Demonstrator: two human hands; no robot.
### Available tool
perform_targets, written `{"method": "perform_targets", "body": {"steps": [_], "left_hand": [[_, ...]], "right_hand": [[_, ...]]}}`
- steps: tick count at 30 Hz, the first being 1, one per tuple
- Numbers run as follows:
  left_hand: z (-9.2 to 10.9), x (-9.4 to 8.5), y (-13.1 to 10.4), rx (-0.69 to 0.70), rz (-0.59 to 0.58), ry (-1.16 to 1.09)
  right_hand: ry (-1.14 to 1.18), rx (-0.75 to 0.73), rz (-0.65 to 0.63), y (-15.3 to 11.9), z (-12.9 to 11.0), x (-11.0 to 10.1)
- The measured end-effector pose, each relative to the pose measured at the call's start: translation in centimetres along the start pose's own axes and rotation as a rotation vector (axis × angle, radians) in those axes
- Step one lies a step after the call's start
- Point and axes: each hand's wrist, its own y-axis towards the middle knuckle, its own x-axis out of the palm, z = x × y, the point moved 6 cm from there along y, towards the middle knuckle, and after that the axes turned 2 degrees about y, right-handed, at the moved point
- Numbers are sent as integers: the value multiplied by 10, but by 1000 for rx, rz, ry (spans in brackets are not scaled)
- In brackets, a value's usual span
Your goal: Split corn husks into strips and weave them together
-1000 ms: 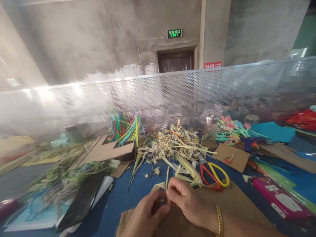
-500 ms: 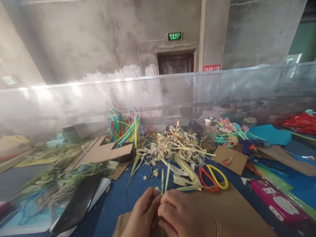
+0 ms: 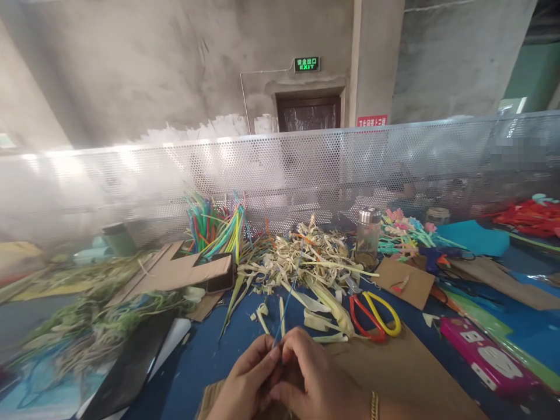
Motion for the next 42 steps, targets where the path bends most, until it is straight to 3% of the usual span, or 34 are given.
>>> {"method": "perform_targets", "body": {"steps": [8, 12, 16, 19, 21, 25, 27, 30, 31, 36, 42], "left_hand": [[1, -7, 1, -6, 10, 80], [13, -1, 2, 29, -51, 201], [27, 1, 2, 57, -35, 300], [36, 6, 3, 108, -90, 403], [45, 6, 1, 228, -72, 570], [73, 1, -22, 593, 221, 966], [73, 7, -31, 653, 194, 1093], [56, 20, -32, 561, -25, 1148], [50, 21, -30, 518, -49, 1138], [40, 16, -21, 434, 71, 1120], [41, 12, -16, 369, 89, 1181]], "right_hand": [[-79, 106, 28, -4, 1, -4], [-162, 33, 57, -3, -2, -5], [-208, -2, 20, 0, -3, -6], [-173, -7, 1, 1, -3, -6], [-143, 17, 34, 1, -1, -9], [-105, 165, 144, 3, 10, -15], [-98, 218, 166, 5, 13, -17], [-88, 230, 164, 7, 13, -18], [-84, 228, 165, 7, 12, -18], [-10, 265, 157, 2, 7, -20], [94, 278, 121, 1, 8, -16]]}}
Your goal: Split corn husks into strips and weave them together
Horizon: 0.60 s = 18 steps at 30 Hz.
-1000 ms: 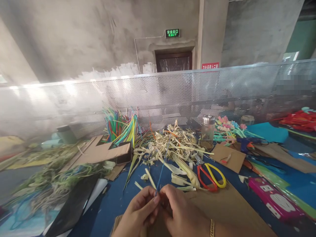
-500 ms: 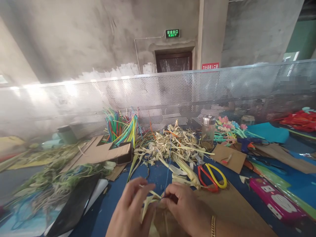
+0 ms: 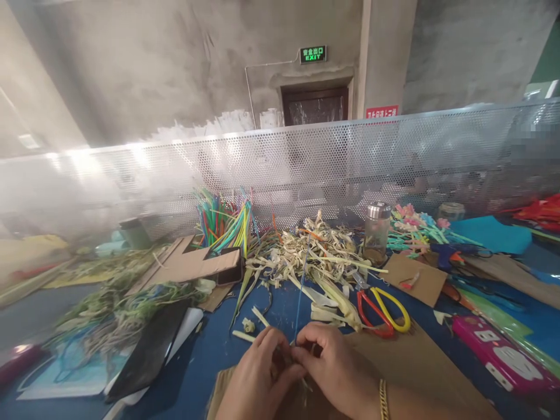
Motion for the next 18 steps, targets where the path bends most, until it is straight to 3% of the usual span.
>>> {"method": "perform_targets", "body": {"steps": [5, 8, 15, 18], "left_hand": [[-2, -3, 3, 32, 7, 88], [2, -5, 2, 97, 28, 121], [10, -7, -4, 149, 107, -21], [8, -5, -3, 154, 59, -51]], "right_hand": [[173, 26, -39, 2, 4, 5], [236, -31, -66, 1, 0, 9], [294, 7, -65, 2, 6, 14], [315, 12, -79, 2, 7, 13]]}}
